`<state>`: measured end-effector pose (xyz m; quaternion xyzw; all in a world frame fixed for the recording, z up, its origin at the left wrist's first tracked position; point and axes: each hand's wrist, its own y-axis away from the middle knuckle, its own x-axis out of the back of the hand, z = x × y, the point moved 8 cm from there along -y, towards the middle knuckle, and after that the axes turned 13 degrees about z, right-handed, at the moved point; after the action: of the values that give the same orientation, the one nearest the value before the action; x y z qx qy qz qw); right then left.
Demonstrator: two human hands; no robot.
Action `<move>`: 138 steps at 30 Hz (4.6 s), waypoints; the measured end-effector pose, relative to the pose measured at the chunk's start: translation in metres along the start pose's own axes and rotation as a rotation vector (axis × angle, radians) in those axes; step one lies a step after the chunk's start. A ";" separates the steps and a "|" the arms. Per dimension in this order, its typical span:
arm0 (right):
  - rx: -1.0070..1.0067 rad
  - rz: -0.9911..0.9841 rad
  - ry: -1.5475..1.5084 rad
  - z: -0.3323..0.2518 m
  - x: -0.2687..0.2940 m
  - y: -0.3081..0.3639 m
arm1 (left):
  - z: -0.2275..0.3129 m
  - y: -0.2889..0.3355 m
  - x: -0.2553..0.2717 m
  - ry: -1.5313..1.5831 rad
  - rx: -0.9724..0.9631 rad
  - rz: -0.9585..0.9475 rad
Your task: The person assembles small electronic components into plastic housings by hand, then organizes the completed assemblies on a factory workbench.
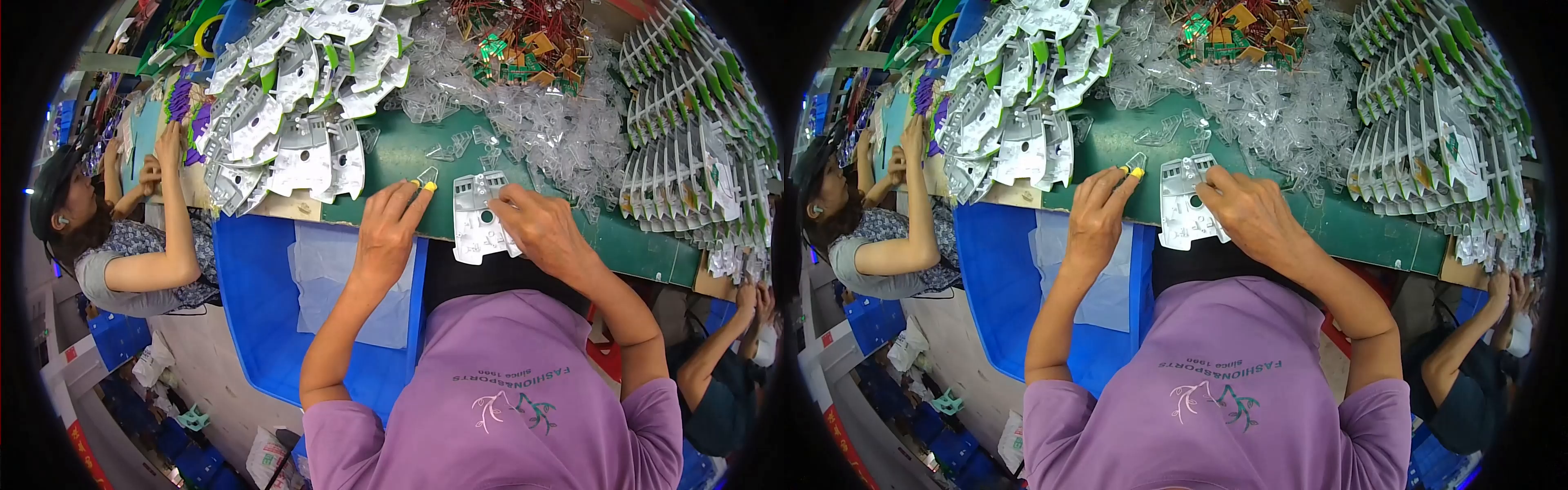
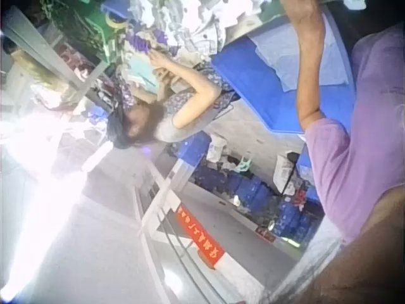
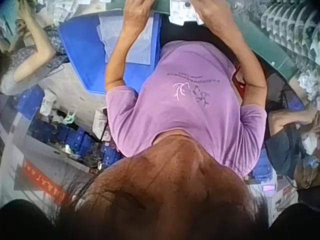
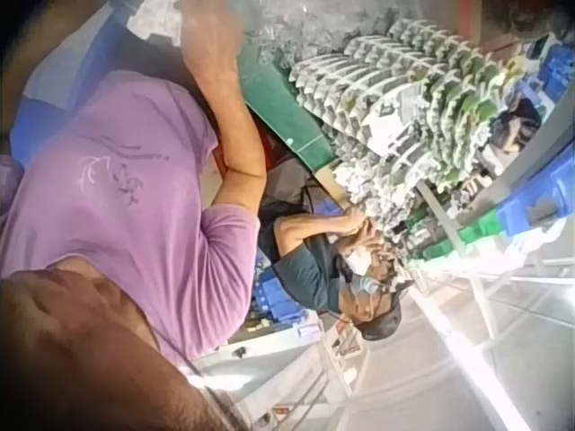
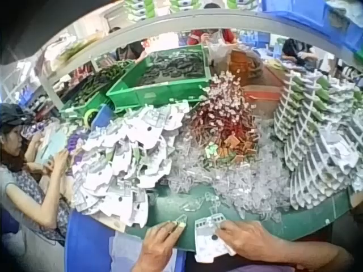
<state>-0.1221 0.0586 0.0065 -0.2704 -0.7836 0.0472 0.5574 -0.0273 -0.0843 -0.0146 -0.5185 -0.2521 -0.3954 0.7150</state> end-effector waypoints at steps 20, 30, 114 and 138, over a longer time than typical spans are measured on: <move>-0.050 0.133 -0.075 0.005 0.005 0.004 | 0.057 -0.022 -0.023 0.201 -0.218 -0.020; -0.234 0.105 -0.154 0.016 0.014 0.006 | 0.035 -0.014 -0.028 0.425 0.056 0.128; -0.860 0.899 0.184 0.060 0.181 0.283 | 0.079 -0.049 -0.019 0.533 0.146 -0.119; -0.313 0.811 0.176 0.053 0.207 0.172 | 0.108 -0.009 -0.034 0.636 0.099 -0.130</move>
<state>-0.1542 0.3152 0.0982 -0.6402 -0.5615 0.1195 0.5106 -0.0484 0.0265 0.0003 -0.3165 -0.0677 -0.5698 0.7554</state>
